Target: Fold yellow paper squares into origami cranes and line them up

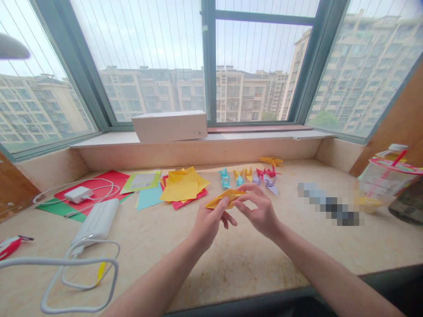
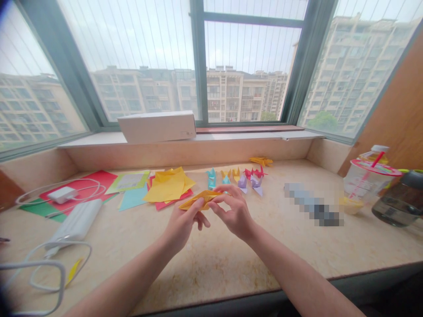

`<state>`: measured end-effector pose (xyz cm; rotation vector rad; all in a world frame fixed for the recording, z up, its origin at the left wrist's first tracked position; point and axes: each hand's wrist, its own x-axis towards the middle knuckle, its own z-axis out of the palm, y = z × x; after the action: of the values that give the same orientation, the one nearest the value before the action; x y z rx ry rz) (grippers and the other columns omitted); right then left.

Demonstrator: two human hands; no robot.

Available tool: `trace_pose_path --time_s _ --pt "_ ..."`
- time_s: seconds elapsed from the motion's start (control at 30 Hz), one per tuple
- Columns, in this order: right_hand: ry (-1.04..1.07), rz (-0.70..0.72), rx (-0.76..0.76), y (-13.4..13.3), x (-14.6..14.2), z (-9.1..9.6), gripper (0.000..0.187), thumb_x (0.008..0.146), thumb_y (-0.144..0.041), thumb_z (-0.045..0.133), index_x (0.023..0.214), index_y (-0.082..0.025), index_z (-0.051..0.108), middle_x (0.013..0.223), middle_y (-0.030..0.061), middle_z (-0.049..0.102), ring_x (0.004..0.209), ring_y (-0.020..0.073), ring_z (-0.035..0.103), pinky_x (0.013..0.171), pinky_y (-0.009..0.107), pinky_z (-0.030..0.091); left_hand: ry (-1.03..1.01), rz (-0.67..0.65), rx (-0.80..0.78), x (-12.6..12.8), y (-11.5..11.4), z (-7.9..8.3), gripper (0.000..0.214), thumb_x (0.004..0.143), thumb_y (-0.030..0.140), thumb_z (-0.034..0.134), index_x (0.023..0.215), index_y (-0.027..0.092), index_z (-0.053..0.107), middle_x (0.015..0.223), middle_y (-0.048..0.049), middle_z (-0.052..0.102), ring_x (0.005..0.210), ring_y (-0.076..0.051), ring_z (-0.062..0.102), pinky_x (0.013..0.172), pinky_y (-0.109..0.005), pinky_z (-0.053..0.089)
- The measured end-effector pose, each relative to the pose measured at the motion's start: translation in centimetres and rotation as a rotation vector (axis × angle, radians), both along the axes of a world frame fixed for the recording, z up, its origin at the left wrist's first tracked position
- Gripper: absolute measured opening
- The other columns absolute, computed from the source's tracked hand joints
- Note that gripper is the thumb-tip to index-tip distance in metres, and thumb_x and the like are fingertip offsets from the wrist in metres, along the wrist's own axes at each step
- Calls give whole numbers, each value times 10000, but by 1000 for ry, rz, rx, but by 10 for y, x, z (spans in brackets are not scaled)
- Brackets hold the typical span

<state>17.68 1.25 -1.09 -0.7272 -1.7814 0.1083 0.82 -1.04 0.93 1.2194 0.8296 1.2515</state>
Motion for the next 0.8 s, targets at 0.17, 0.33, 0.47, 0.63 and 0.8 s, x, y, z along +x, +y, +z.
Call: trace_pose_path --time_s 0.17,0.33,0.47,0.63,0.8 --pt "-12 25 13 0 0 0 57 871 -232 671 906 -251 711 1073 75 626 1039 250 612 918 475 500 -30 7 -22 0 1 -2 405 808 459 678 1015 112 703 883 -117 741 540 -178 699 414 -201 415" --pt "-146 61 92 1 5 -1 205 888 -193 648 1040 -309 723 1264 77 542 1187 271 540 992 517 456 -96 33 -26 -1 3 -1 360 808 437 688 941 103 688 769 -98 742 552 -165 683 438 -199 432" --pt "-217 27 142 1 9 1 231 885 -178 648 1044 -326 729 1308 71 512 1202 273 529 995 523 454 -143 32 -48 -2 5 -1 335 804 425 696 929 114 686 749 -80 742 539 -147 665 443 -196 428" --pt "-171 39 123 -1 6 4 153 875 -187 658 961 -288 733 1291 80 520 1192 277 537 998 523 451 -153 -3 -75 0 4 -2 340 790 415 713 953 116 704 788 -81 745 534 -134 659 448 -196 422" --pt "-53 41 -4 -2 -2 3 51 860 -228 666 824 -239 700 1244 87 555 1112 261 576 988 496 468 -141 -21 -78 3 2 -4 388 770 445 724 966 110 720 817 -97 744 547 -142 667 463 -208 426"
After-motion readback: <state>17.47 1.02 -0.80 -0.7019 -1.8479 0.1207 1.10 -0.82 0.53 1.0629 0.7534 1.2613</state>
